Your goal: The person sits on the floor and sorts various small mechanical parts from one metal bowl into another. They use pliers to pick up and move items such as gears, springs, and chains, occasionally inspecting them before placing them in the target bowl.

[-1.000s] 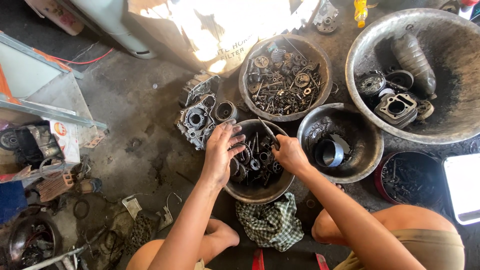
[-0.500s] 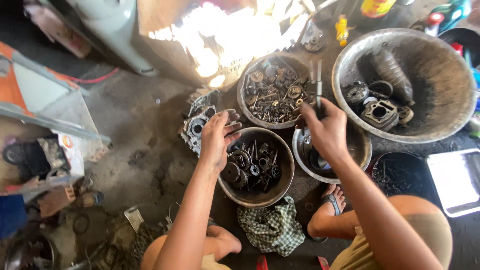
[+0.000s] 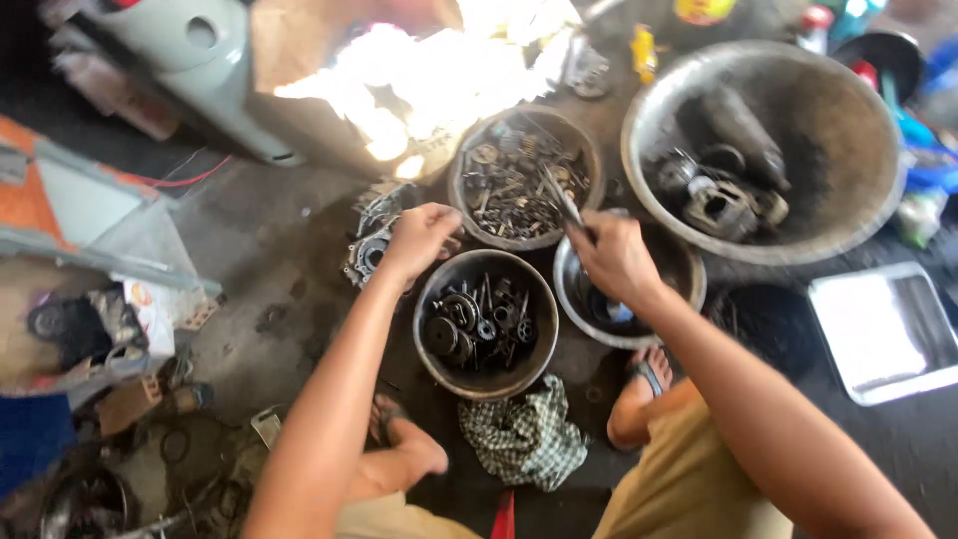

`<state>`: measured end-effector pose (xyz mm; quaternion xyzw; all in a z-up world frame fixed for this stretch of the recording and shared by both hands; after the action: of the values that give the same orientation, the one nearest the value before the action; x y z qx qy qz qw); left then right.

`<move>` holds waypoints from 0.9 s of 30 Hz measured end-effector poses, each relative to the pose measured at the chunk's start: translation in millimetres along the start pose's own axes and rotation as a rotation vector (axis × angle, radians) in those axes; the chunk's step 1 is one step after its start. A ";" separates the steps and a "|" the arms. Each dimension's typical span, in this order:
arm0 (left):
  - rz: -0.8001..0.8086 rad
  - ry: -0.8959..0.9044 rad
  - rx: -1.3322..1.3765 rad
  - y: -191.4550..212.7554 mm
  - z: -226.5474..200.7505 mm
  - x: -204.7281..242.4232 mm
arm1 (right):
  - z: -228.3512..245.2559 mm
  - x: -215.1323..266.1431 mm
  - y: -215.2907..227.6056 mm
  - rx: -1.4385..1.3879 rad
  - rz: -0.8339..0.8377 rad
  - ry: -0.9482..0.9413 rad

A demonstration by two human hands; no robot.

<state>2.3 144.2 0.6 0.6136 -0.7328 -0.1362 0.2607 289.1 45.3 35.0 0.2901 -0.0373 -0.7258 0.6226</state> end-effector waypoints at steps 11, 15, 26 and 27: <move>0.083 -0.123 -0.612 -57.2 144.7 -113.2 | -137.6 -14.3 -50.1 0.306 0.383 -0.356; 0.001 -0.254 -0.719 -103.7 196.9 -178.0 | -250.1 30.5 -107.9 0.434 0.533 -0.368; -0.046 -0.462 -0.887 -225.8 191.3 -324.2 | -269.7 112.0 -177.4 -0.060 0.709 -0.688; -0.006 -0.401 -0.950 -237.8 197.1 -337.9 | -263.4 105.3 -176.0 -0.095 0.724 -0.735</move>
<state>128.5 398.5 -358.5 0.3913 -0.6238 -0.5698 0.3648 251.1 67.8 -295.9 -0.0441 -0.3185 -0.5189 0.7921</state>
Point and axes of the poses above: each hand's wrist, its own x-axis away from the middle knuckle, its own y-axis out of the back of the hand, z = x × y, the point moved 6 cm from there along -x, towards the middle knuckle, and after that the axes turned 12 degrees about -x, right-handed, at the moved point
